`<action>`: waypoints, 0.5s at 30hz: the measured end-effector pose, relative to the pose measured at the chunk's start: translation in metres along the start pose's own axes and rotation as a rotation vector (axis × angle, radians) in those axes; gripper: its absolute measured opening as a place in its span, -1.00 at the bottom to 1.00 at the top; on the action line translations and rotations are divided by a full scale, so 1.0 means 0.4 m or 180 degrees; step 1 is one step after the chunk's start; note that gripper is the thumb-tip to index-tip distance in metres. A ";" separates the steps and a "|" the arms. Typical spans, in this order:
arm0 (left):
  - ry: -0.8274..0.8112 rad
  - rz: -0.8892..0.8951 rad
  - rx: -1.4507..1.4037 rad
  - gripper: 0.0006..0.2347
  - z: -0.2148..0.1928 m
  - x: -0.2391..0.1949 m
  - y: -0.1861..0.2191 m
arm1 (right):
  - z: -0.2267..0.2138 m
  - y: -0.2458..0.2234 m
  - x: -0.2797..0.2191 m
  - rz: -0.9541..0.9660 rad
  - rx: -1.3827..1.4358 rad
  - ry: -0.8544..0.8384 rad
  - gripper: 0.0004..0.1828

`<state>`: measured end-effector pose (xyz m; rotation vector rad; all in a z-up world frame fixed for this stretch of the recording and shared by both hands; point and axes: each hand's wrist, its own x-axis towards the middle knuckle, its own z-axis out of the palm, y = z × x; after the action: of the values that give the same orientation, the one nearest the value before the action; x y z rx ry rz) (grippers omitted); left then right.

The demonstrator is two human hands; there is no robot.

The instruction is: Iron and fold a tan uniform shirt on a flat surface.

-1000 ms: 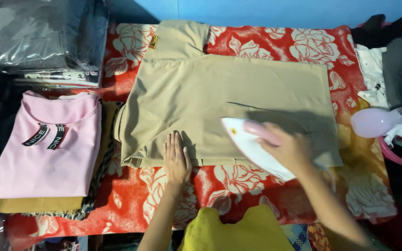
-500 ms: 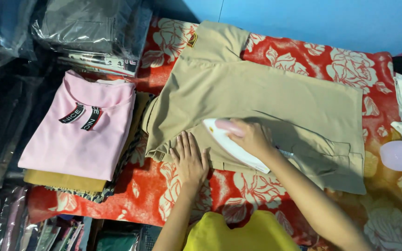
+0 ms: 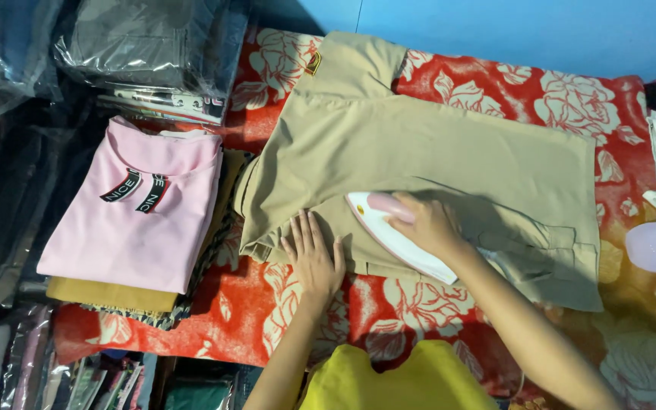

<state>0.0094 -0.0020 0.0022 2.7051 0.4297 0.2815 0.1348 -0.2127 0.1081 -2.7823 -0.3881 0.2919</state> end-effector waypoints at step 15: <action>-0.0265 0.0976 0.0061 -0.35 -0.038 0.021 -0.133 | -0.032 0.117 -0.017 0.0593 -0.0156 0.0565 -0.45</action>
<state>-0.0004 0.0525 -0.0044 2.7844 -0.0087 0.2469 0.1424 -0.2610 0.1055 -2.8675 -0.0949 0.0767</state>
